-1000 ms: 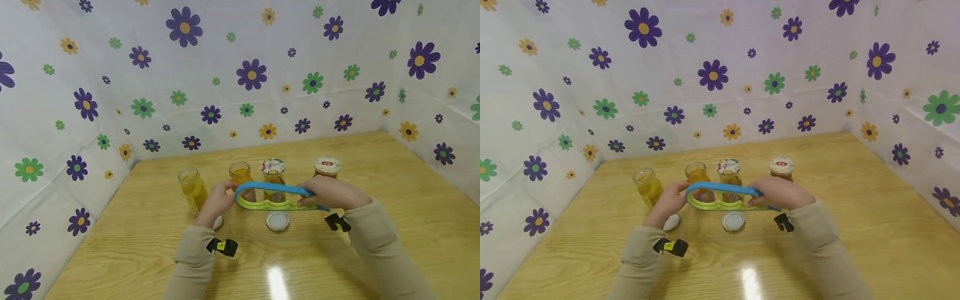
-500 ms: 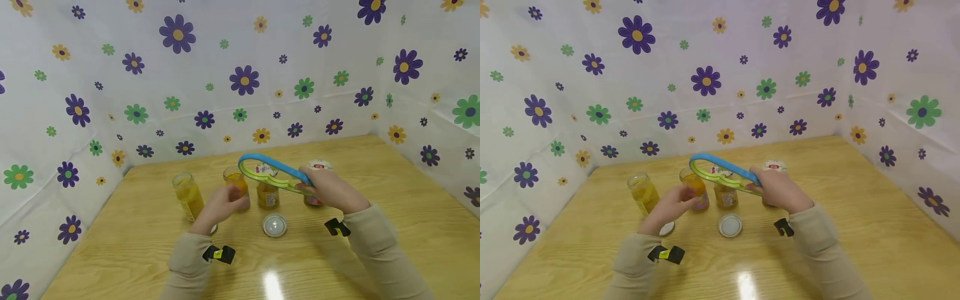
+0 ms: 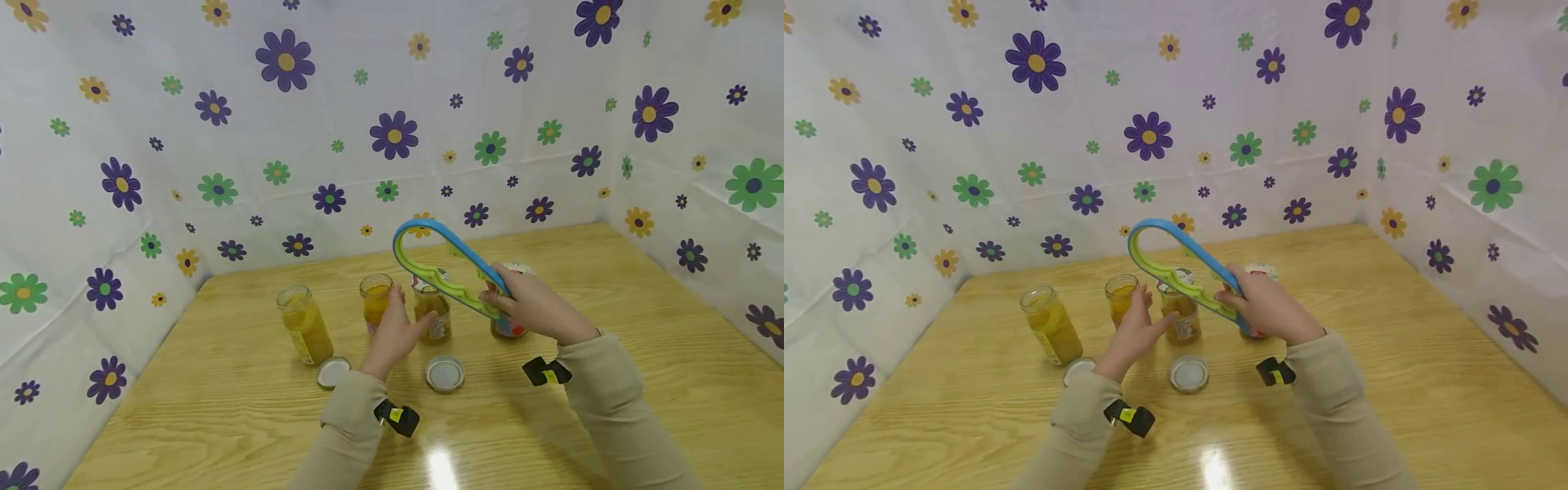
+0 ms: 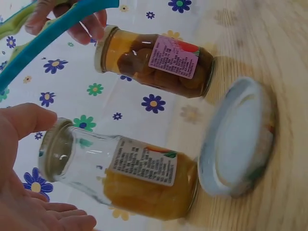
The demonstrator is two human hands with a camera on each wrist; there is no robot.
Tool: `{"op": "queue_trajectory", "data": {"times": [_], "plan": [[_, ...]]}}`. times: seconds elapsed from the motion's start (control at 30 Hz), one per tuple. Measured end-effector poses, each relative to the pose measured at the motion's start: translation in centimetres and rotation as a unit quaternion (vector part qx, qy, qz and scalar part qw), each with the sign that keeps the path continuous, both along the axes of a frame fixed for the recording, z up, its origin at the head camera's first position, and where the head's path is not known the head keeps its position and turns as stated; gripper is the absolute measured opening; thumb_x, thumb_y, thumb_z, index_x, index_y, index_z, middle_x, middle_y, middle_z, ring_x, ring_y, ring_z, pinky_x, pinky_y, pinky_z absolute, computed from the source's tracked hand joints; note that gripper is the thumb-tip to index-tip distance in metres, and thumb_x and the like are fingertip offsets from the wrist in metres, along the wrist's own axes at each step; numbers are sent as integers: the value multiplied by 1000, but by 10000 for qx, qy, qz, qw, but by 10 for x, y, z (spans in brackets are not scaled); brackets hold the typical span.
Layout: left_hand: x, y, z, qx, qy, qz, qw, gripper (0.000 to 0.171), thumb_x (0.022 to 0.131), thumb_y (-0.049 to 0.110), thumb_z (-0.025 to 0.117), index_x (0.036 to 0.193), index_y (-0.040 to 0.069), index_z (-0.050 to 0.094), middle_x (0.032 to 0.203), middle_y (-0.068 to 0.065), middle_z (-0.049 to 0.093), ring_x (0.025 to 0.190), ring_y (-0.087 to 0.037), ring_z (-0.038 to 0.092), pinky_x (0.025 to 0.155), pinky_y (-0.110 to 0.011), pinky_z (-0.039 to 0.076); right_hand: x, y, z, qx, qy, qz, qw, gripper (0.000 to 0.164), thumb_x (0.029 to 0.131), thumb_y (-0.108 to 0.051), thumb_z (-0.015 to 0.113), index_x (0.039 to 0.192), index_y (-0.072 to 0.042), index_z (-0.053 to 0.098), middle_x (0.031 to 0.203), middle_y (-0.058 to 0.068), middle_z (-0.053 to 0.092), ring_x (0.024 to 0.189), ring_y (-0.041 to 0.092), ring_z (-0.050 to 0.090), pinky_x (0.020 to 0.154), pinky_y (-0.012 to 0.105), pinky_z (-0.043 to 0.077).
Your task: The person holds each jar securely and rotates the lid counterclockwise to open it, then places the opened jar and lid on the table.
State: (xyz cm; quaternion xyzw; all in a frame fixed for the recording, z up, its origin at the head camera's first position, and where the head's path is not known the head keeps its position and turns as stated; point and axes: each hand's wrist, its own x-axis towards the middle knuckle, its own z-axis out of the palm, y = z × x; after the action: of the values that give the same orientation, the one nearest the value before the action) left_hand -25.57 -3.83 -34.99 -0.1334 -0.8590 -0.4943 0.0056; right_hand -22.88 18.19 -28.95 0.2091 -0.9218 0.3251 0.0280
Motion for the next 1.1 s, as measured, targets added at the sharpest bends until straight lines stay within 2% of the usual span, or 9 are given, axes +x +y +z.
{"op": "queue_trajectory", "data": {"times": [0.1,0.23,0.4,0.5,0.67,0.77,0.87,0.97,1.1], "plan": [[-4,7,-1,316,-63,48,9995,83,85,30,59,140,0,5,142,-22,14,128,-34,20,100,-47,24,0,-1,-1,-149,77,-102,9998,19,89,-21,52,88,-4,44,64,5,41,52,15,42,49,29,37],[-11,15,-4,643,-132,194,9977,85,84,28,60,139,0,3,142,-23,14,128,-33,19,101,-45,22,0,-5,-3,-425,142,-272,9986,19,89,-20,53,83,-5,45,64,5,44,52,15,44,49,29,38],[-21,21,-8,983,-238,496,9936,85,82,25,63,139,-1,5,140,-24,21,127,-32,24,101,-43,23,3,-7,-1,-692,48,-424,9967,20,90,-21,52,81,-3,47,63,6,45,52,16,45,50,29,41],[-29,25,-11,1118,-260,635,9914,84,80,24,66,138,0,10,136,-23,29,124,-31,29,101,-42,24,5,-6,1,-804,19,-437,9958,22,90,-22,51,81,-3,46,61,4,41,51,16,41,49,29,38],[-36,32,-13,1078,-80,648,9920,73,77,20,69,131,1,23,121,-18,46,113,-28,44,96,-39,33,8,-5,2,-850,32,-442,9954,24,90,-25,52,82,-4,42,61,2,34,49,14,35,45,26,29],[-35,34,-13,930,39,638,9936,65,76,18,70,125,1,30,116,-16,50,109,-27,47,94,-38,36,8,-4,2,-806,17,-436,9958,25,89,-25,53,88,-3,43,64,4,38,51,15,38,45,25,31],[-34,35,-14,977,22,419,9943,60,76,19,70,121,2,34,115,-13,51,108,-25,48,93,-39,36,6,-4,2,-552,128,-456,9974,28,87,-25,56,96,1,50,72,7,46,61,19,43,51,28,36],[-31,35,-13,1108,-71,-9,9938,56,77,19,70,119,3,36,114,-11,52,108,-24,47,94,-39,35,5,-4,3,-283,274,-509,9979,31,85,-24,59,98,3,55,79,9,51,70,22,45,58,31,37],[-25,37,-11,1060,-191,-591,9924,55,75,19,71,117,4,39,113,-8,53,108,-21,47,94,-37,35,4,-3,4,-349,296,-668,9967,29,84,-22,60,95,4,55,78,10,51,68,22,46,56,31,38]]}}
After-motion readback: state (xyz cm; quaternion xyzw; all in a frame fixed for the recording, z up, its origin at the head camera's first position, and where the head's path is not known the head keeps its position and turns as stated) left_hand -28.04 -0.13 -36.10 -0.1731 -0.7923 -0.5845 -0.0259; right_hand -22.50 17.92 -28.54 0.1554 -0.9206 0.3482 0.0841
